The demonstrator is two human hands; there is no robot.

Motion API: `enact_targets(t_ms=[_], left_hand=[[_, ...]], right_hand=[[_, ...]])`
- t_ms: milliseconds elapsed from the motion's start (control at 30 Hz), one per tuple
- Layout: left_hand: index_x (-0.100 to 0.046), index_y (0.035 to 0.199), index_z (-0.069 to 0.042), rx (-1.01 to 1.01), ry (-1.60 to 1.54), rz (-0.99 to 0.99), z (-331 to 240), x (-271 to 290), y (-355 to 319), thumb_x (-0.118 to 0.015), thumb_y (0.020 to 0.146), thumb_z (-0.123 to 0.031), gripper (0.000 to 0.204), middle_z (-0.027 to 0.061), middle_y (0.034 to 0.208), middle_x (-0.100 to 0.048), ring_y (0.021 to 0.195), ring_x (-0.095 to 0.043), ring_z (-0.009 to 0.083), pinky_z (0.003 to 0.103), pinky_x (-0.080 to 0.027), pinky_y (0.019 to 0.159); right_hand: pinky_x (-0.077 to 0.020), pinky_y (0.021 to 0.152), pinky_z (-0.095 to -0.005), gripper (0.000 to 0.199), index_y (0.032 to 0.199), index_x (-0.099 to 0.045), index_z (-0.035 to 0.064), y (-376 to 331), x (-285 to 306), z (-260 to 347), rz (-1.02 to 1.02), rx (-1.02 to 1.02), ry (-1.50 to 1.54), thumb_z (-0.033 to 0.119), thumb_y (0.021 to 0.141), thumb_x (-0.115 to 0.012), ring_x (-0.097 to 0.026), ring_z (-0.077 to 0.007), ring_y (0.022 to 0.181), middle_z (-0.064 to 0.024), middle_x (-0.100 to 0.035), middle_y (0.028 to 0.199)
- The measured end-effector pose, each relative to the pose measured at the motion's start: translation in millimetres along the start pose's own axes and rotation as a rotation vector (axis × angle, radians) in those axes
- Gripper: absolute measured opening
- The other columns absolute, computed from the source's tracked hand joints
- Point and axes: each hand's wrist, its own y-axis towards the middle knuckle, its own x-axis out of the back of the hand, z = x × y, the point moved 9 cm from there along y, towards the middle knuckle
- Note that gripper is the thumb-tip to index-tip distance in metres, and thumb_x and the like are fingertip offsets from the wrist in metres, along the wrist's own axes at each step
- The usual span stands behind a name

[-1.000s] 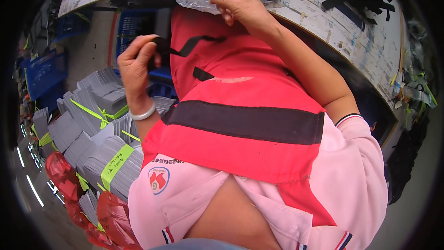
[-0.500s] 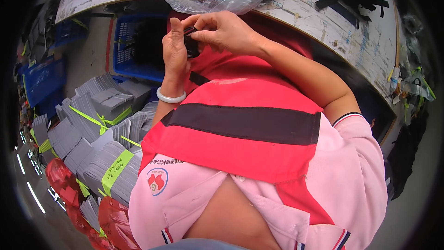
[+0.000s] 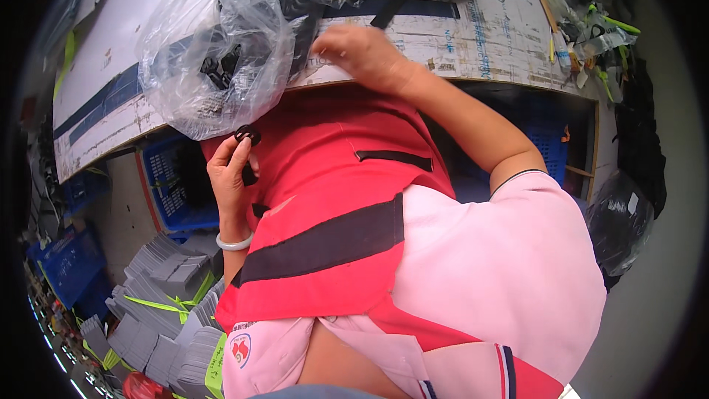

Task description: Assembling plastic buckles onto black nylon straps at a workbench.

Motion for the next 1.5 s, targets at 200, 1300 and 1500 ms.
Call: enact_targets(t_ms=[200,1300,1500], left_hand=[[-0.068,0.102,0.0,0.088,0.027,0.074,6.6,-21.9,6.4,-0.066,0.09,-0.011,0.017,-0.0009,0.063,-0.057,0.052,-0.051,0.0049,0.018,-0.037,0.047],[-0.068,0.096,0.002,-0.575,0.298,-0.158,-58.0,-13.7,-10.6,-0.069,0.084,-0.002,0.012,0.0008,0.074,-0.061,0.064,-0.054,0.0067,0.022,-0.042,0.057],[-0.068,0.093,0.002,-0.46,0.193,-0.18,-51.9,-7.4,-8.3,-0.069,0.082,0.0,0.011,0.0049,0.077,-0.062,0.067,-0.056,0.0104,0.023,-0.043,0.06]], right_hand=[[-0.0431,0.1,-0.0361,0.042,0.118,-0.063,0.0083,-34.0,58.9,-118.2,0.049,-0.332,-0.397,0.023,0.079,-0.071,-0.052,-0.0278,0.116,-0.0095,-0.057,0.126],[-0.0479,0.045,-0.0191,0.019,0.093,-0.06,0.0019,0.6,-89.7,74.3,0.26,-0.704,1.199,0.021,0.095,-0.059,-0.057,-0.0059,0.052,-0.0031,-0.062,0.067],[-0.0475,0.044,-0.0192,0.021,0.091,-0.059,0.0029,-0.2,-95.3,81.8,0.279,-0.731,1.264,0.023,0.094,-0.06,-0.058,-0.0068,0.051,-0.0044,-0.063,0.068]])
